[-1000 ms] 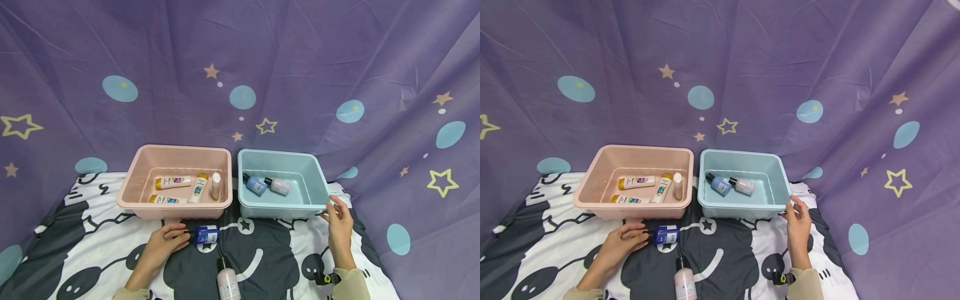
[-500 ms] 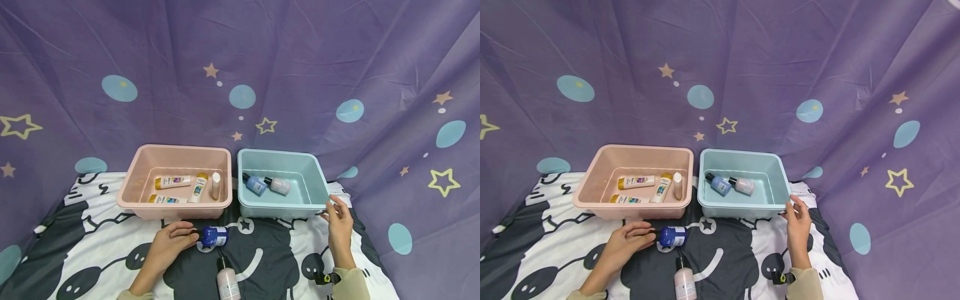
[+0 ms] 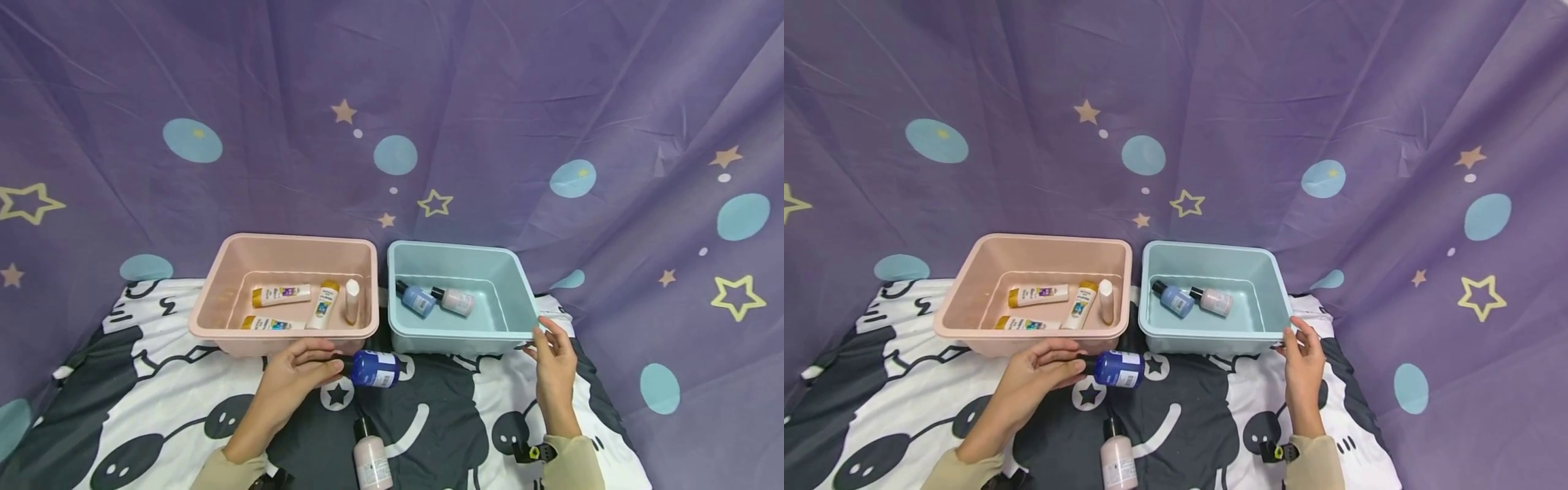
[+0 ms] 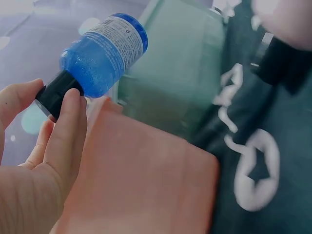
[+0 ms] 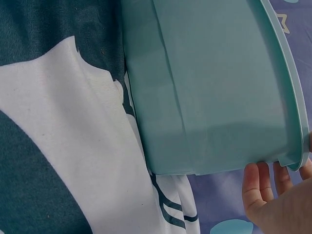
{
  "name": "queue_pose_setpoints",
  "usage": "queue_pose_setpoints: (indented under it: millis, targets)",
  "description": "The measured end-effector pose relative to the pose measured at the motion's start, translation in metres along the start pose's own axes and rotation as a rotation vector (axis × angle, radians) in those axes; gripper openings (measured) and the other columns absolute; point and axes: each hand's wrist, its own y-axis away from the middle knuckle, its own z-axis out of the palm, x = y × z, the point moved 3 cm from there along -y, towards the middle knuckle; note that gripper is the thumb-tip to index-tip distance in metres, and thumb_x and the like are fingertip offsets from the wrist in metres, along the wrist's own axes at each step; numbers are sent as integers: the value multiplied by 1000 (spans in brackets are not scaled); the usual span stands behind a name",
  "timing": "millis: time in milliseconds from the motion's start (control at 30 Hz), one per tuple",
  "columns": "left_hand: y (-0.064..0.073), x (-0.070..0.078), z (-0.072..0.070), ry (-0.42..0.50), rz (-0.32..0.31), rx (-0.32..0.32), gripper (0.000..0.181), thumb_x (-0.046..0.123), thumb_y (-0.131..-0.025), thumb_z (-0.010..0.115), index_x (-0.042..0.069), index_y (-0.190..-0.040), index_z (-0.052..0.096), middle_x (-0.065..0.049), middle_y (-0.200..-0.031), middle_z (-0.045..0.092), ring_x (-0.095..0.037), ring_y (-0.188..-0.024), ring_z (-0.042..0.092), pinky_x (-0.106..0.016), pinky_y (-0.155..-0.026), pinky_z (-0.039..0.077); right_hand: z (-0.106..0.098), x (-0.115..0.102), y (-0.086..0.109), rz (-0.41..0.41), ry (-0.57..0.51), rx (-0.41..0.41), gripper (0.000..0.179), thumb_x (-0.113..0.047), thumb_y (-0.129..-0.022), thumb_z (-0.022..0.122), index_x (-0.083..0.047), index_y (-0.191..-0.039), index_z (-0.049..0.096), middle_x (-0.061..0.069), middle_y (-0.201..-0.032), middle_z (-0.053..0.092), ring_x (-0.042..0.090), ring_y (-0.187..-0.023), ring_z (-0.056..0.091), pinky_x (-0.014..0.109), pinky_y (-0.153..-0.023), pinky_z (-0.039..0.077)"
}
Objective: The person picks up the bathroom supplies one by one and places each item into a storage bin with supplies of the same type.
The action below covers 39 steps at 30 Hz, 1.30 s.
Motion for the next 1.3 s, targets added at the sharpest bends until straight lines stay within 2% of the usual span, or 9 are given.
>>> queue_pose_setpoints:
  millis: [200,433,500,567,633,833,1033,1200,1300]
  targets:
    - [-22,22,20,42,74,-70,41,-2,-84,79,-13,-118,59,-23,-105,66,-26,-89,72,-44,-81,60,-3,-1,-1,-1,10,10,40,-17,-100,65,1,-136,57,11,-106,55,12,-84,63,21,-70,58]
    - [-54,48,48,42,151,-110,38,2,-84,81,-8,-116,63,-17,-106,68,-23,-93,70,-37,-80,61,-5,0,0,-2,11,14,40,-15,-100,65,1,-136,58,10,-104,57,13,-84,63,22,-70,59]
    - [-65,54,58,88,158,-136,38,0,-84,80,-11,-117,62,-19,-106,67,-26,-92,71,-41,-81,61,-6,0,0,-8,11,15,40,-15,-100,64,1,-135,58,10,-104,56,13,-84,63,22,-70,59]
    - [-76,60,67,69,172,-143,39,2,-84,80,-10,-116,63,-19,-106,68,-24,-90,72,-40,-80,61,-7,-1,0,-13,13,19,39,-15,-100,64,1,-135,58,10,-105,56,13,-84,63,22,-70,58]
    - [-88,64,77,92,163,-171,38,2,-85,80,-9,-117,63,-20,-106,67,-27,-89,72,-42,-82,60,-7,-1,1,-12,10,21,39,-15,-100,65,1,-135,58,12,-105,55,13,-85,62,21,-70,58]
    - [-122,72,104,91,131,-236,35,6,-87,80,-2,-117,65,-21,-110,65,-30,-93,71,-42,-86,59,-5,0,1,-8,20,1,41,-17,-100,65,1,-136,57,12,-110,52,15,-91,59,24,-74,59]
    - [-157,75,136,42,107,-280,35,8,-86,81,-1,-116,65,-20,-109,67,-33,-92,71,-41,-85,60,-2,3,1,-10,25,-2,41,-18,-100,64,0,-137,57,12,-110,53,13,-87,62,26,-74,59]
    - [-185,70,159,-23,88,-270,34,9,-84,82,0,-113,66,-15,-105,70,-29,-91,72,-39,-83,60,-1,2,0,-16,30,3,40,-19,-100,65,-1,-135,58,11,-109,54,14,-86,62,28,-75,60]
    - [-200,66,169,-77,83,-243,37,10,-84,82,-1,-115,66,-12,-105,71,-23,-90,71,-37,-83,60,0,2,0,-22,32,5,39,-19,-100,65,-1,-134,59,11,-108,54,16,-87,62,29,-75,60]
